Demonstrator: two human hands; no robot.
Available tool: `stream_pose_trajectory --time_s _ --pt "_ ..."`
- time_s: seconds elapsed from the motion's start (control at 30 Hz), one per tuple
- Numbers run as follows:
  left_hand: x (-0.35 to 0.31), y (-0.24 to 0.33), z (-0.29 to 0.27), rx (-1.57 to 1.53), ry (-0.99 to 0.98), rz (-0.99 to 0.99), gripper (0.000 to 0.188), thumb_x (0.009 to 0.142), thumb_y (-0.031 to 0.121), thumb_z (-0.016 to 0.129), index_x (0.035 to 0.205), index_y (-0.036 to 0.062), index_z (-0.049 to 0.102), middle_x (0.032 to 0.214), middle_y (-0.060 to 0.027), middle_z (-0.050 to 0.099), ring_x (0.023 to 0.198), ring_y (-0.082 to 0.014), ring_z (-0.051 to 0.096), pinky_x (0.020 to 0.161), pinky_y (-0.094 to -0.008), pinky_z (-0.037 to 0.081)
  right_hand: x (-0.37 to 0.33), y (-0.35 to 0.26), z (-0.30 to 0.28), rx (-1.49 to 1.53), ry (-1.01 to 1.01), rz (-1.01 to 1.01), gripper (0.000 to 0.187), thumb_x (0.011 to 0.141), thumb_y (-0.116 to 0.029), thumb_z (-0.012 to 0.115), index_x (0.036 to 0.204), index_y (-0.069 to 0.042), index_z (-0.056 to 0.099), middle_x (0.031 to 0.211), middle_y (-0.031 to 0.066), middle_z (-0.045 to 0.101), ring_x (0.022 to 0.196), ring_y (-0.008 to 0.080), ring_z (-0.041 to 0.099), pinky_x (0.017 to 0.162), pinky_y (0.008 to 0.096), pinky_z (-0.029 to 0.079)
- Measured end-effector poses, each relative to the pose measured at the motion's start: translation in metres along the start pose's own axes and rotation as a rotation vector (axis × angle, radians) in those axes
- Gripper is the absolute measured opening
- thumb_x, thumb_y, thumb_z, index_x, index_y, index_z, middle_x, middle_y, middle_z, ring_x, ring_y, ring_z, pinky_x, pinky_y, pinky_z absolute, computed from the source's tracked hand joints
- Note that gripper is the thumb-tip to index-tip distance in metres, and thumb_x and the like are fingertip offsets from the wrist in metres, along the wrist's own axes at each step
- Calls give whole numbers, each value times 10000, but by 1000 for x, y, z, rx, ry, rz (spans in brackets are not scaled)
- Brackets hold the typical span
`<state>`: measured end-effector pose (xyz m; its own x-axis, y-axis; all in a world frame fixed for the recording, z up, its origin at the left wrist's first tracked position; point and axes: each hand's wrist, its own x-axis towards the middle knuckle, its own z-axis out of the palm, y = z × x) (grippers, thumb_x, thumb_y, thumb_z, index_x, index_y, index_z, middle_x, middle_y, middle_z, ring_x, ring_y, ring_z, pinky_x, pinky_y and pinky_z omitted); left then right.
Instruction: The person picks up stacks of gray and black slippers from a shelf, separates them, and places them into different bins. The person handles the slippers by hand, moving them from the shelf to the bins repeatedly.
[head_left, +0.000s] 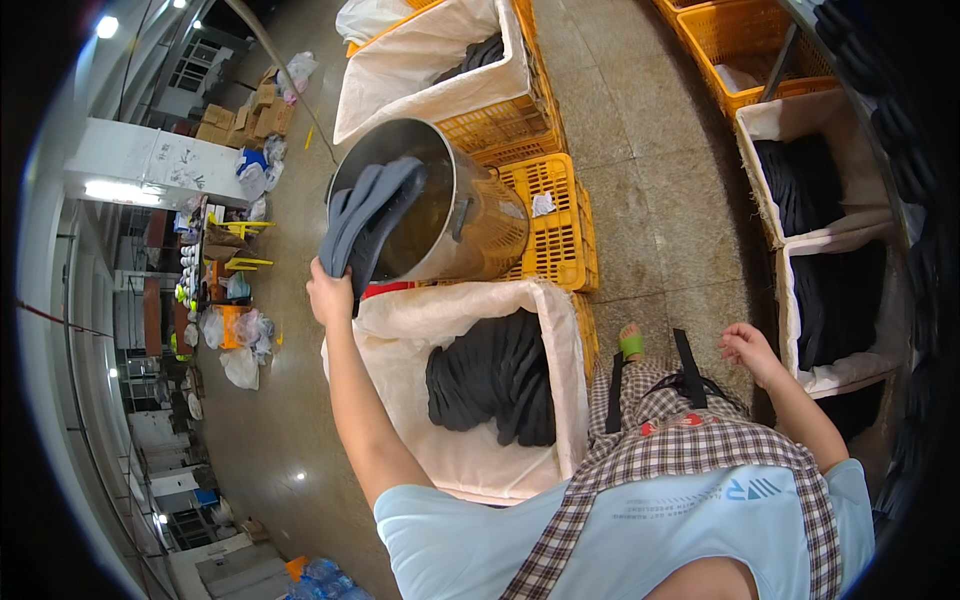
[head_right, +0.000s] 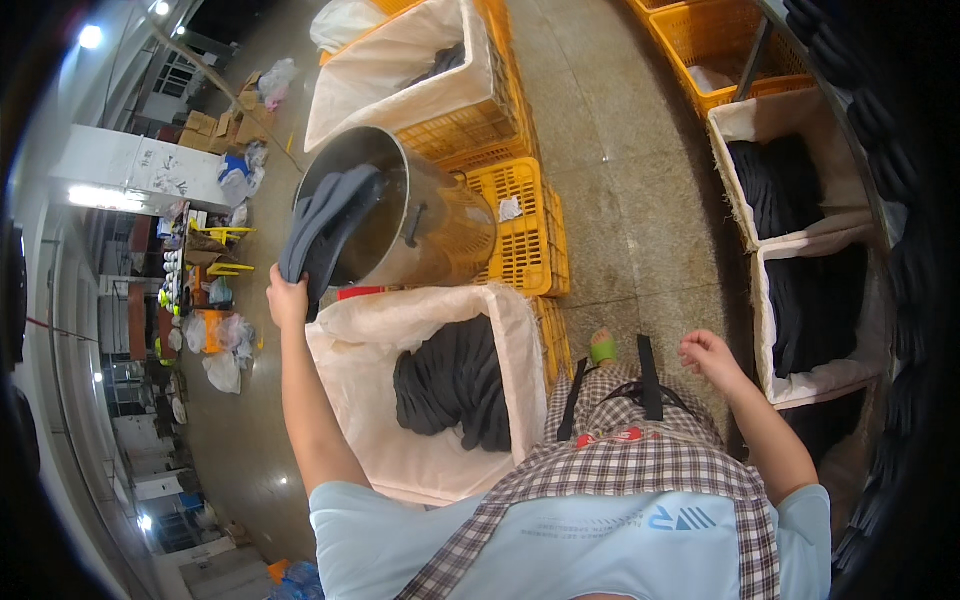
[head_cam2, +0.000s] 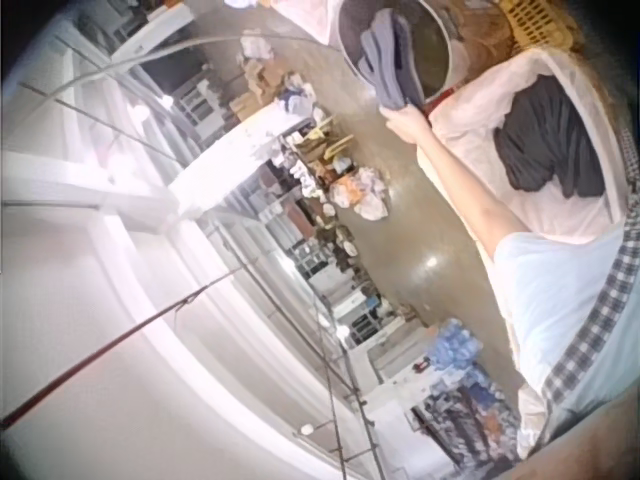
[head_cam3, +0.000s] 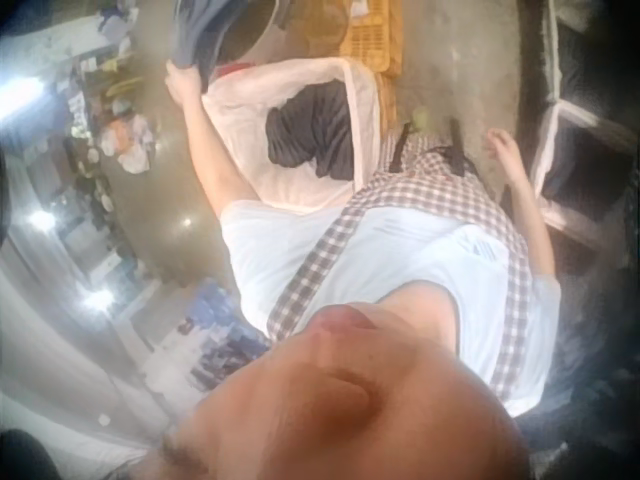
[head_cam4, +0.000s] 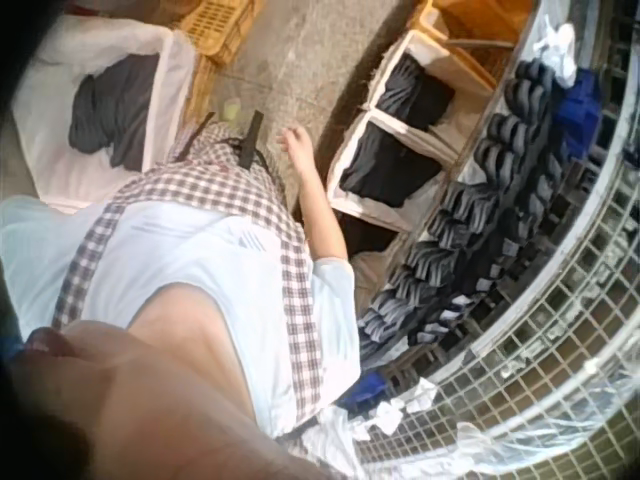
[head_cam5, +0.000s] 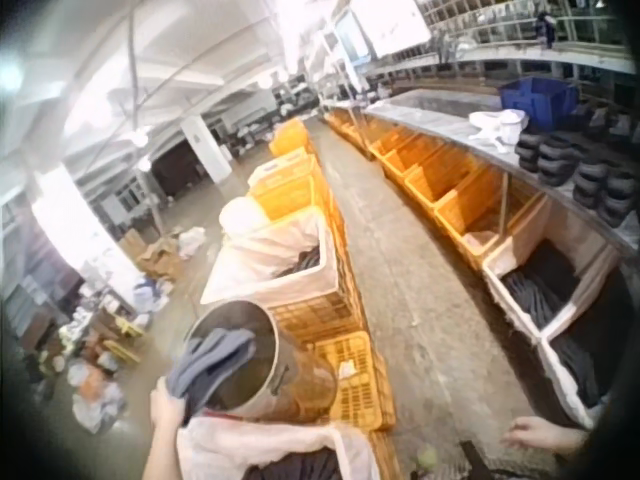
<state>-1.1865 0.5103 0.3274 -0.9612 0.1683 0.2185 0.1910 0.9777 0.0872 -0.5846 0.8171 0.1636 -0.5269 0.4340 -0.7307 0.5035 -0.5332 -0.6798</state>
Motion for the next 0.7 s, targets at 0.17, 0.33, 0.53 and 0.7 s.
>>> stream_pose_trajectory --time_s 0.17,0.33,0.53,0.7 --pt "59 23 53 223 -136 67 677 755 347 693 1329 202 365 1093 -253 551 968 -427 591 810 -494 490 10 -3 14 -32 54 69 187 874 -234 583 1001 -101 548 893 -10 619 752 92 590 611 227 435" --pt "81 30 86 297 -280 198 710 757 300 704 1353 214 328 1078 -264 545 950 -430 598 802 -478 503 21 -14 14 -37 135 62 151 876 -213 578 965 -93 553 843 -14 602 718 82 569 590 221 425" --pt "88 48 128 477 -397 302 675 786 175 644 1371 173 306 1086 -255 525 923 -404 615 781 -442 525 37 -7 17 -74 152 7 139 875 -173 579 966 -75 542 820 -14 581 711 78 551 596 217 416" --pt "99 67 149 543 -448 351 634 822 151 582 1378 181 278 1092 -241 517 930 -380 620 776 -433 528 39 13 17 -109 131 -34 152 863 -128 582 987 -55 531 816 -4 569 735 92 549 624 233 429"
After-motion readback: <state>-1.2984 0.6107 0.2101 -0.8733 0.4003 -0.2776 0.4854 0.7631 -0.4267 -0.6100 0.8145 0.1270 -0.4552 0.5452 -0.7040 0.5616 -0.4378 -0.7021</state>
